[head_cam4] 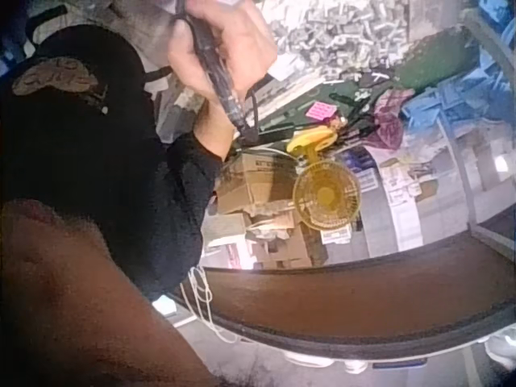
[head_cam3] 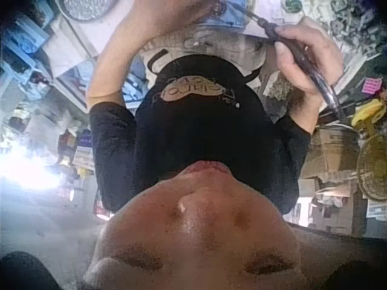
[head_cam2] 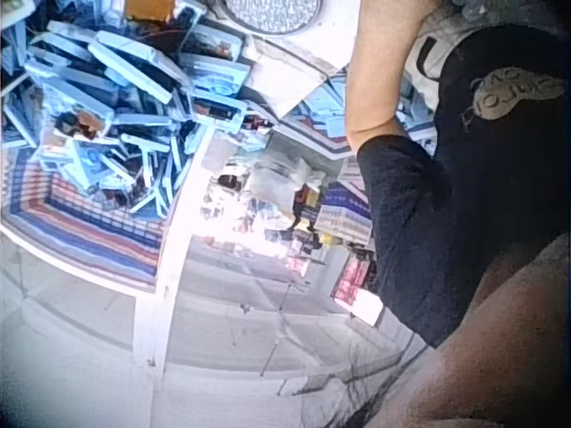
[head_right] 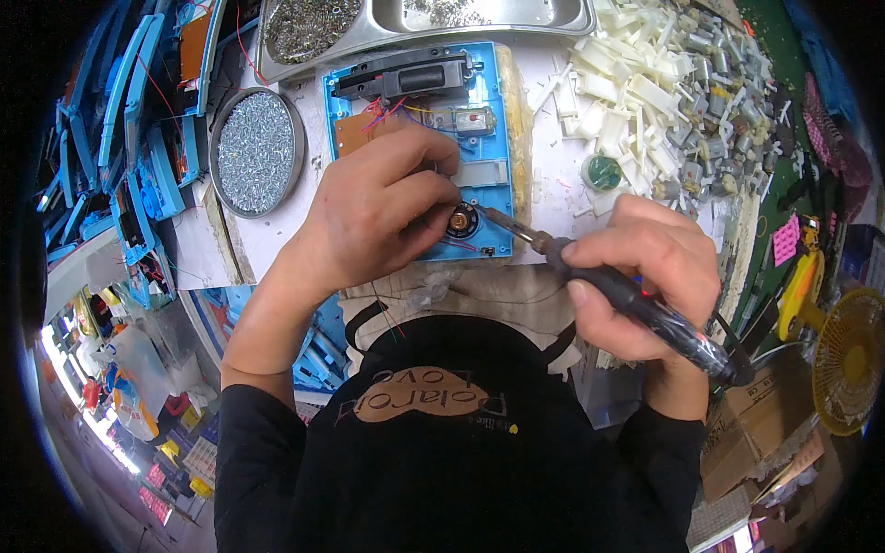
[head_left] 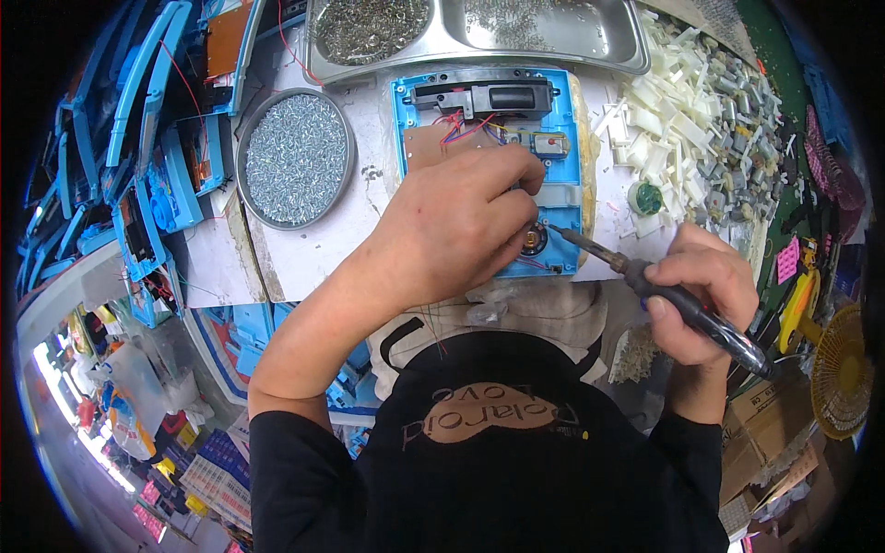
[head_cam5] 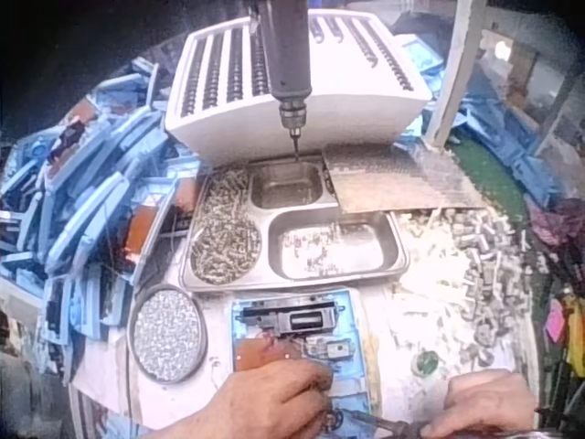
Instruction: Assembling and soldering components inside a blue plastic electronic device shell.
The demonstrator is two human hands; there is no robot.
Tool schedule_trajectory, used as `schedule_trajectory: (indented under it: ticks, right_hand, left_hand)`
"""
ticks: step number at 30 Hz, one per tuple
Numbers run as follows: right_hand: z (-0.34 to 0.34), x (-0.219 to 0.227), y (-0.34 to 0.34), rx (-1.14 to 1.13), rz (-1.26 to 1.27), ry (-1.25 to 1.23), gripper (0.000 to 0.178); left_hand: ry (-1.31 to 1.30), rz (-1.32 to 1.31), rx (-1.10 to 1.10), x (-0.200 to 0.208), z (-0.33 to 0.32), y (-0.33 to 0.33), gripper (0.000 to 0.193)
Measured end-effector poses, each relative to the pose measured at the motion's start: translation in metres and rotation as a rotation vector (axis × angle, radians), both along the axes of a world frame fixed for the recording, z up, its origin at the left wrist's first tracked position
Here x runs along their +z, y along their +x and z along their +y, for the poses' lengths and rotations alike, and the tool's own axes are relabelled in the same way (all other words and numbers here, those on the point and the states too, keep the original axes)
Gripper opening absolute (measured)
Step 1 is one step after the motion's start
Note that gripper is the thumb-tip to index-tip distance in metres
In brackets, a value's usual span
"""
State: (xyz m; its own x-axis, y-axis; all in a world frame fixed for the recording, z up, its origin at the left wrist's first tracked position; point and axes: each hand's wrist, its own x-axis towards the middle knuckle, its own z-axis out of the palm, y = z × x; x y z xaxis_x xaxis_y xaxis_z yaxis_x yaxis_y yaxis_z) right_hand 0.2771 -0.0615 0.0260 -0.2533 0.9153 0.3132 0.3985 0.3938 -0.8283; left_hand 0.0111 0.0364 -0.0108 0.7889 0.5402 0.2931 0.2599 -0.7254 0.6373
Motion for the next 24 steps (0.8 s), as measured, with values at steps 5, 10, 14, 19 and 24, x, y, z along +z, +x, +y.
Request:
schedule_trajectory:
  ticks: [5, 10, 14, 19, 24]
  right_hand:
    - [-0.039, -0.002, 0.046, -0.285, 0.182, -0.005, 0.030]
    - [-0.078, 0.014, 0.159, -0.900, 0.487, 0.062, 0.020]
    - [-0.104, 0.034, 0.231, -1.184, 0.453, 0.300, 0.012]
    - [-0.065, 0.020, 0.261, -1.295, 0.385, 0.356, 0.009]
    - [0.008, -0.007, 0.286, -1.295, 0.194, 0.102, 0.018]
  left_hand:
    - [-0.015, 0.009, -0.039, 0.002, 0.003, 0.001, 0.024]
    - [0.038, 0.080, -0.008, 0.000, 0.000, -0.003, 0.020]
    - [0.016, 0.057, 0.021, 0.010, -0.004, 0.005, 0.020]
    - [0.006, 0.055, 0.011, 0.009, -0.004, 0.011, 0.022]
    - [0.066, 0.065, 0.002, 0.007, -0.004, 0.000, 0.022]
